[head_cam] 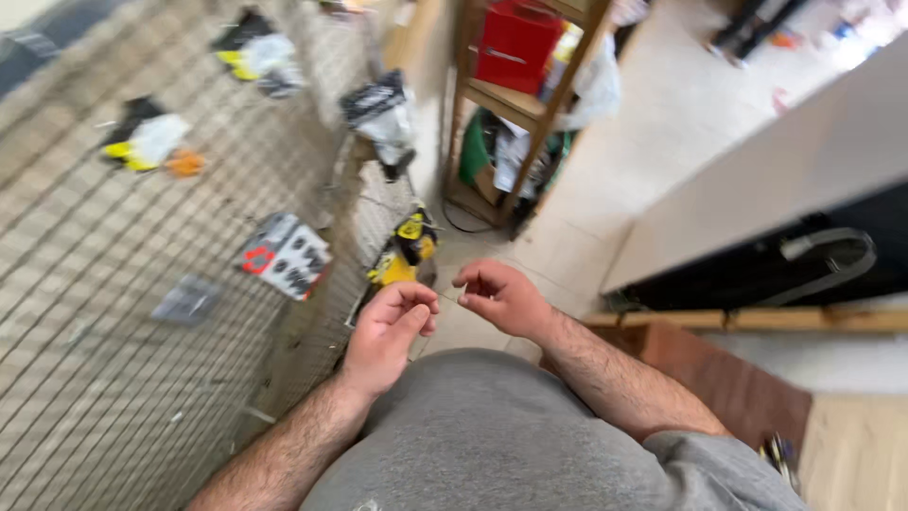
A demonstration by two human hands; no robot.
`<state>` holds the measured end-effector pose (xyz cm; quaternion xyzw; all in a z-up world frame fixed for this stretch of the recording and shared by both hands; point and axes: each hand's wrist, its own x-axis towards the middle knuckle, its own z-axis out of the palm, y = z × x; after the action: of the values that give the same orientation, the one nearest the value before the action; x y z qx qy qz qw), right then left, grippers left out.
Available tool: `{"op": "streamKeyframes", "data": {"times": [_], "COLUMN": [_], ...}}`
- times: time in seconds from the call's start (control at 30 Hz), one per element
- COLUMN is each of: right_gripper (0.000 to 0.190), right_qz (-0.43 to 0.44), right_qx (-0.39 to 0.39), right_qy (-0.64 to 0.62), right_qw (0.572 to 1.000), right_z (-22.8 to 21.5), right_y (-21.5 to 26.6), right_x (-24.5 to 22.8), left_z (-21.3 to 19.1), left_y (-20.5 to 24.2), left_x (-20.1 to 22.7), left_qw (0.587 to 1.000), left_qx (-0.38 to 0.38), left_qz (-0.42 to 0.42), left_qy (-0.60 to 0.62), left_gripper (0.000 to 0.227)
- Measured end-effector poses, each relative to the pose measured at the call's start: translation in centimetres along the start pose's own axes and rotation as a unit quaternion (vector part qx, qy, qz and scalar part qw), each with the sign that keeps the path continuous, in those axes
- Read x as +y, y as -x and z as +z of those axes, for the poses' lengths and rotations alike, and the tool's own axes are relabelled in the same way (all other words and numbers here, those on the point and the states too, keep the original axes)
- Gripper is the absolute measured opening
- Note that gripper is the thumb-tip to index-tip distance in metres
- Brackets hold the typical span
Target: The person repeatedly picks up small packaged items from a brown stool and hangs them on a wire grid display rack. The person handles the items one by one, moving them from the stool to the rack.
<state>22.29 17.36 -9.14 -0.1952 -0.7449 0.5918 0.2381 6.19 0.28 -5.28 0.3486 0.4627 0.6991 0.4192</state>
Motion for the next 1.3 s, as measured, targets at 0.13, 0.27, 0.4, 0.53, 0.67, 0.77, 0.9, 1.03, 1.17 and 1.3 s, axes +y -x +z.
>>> {"op": "streamKeyframes", "data": {"times": [0.13,0.27,0.4,0.53,0.67,0.77,0.9,1.03,1.17,1.3], "right_gripper": [0.016,0.013,0.008,0.012,0.033,0.057,0.041,0.033,0.024,0.023], "right_qz": [0.191,0.328,0.352,0.396,0.413,0.501,0.565,0.561,0.408,0.157], "right_qx": [0.142,0.298,0.425,0.558,0.635,0.594,0.528,0.554,0.653,0.651], "right_qy": [-0.015,0.093,0.153,0.146,0.171,0.175,0.230,0.156,0.003,-0.221], "right_qw": [0.971,0.891,0.820,0.715,0.630,0.605,0.590,0.595,0.638,0.709], "right_z": [-4.5,-6.1,-6.6,-8.9,-12.3,-14.1,-14.6,-14.5,-12.9,-10.4], "right_y": [13.3,27.1,37.7,43.0,46.5,47.5,47.5,46.8,45.1,40.8], "right_x": [5.7,11.3,12.9,11.5,13.9,15.9,18.1,15.7,13.7,10.0], "left_z": [3.2,7.0,11.3,15.4,18.9,20.6,22.1,22.8,22.9,24.2], "left_y": [-0.3,-1.5,-2.1,-2.2,-1.9,-1.4,-0.9,-0.9,-1.1,-1.4], "left_x": [-1.1,-1.7,-3.0,-4.3,-5.2,-6.1,-6.8,-7.4,-7.5,-6.6], "left_qw": [0.986,0.940,0.928,0.905,0.860,0.838,0.818,0.812,0.820,0.818], "left_qx": [-0.113,-0.214,-0.251,-0.311,-0.410,-0.449,-0.480,-0.489,-0.482,-0.468], "left_qz": [-0.120,-0.227,-0.238,-0.254,-0.244,-0.248,-0.255,-0.257,-0.249,-0.236], "left_qy": [-0.041,-0.136,-0.135,-0.139,-0.183,-0.185,-0.189,-0.185,-0.185,-0.236], "left_gripper": [0.019,0.018,0.019,0.020,0.017,0.016,0.017,0.018,0.018,0.019]}}
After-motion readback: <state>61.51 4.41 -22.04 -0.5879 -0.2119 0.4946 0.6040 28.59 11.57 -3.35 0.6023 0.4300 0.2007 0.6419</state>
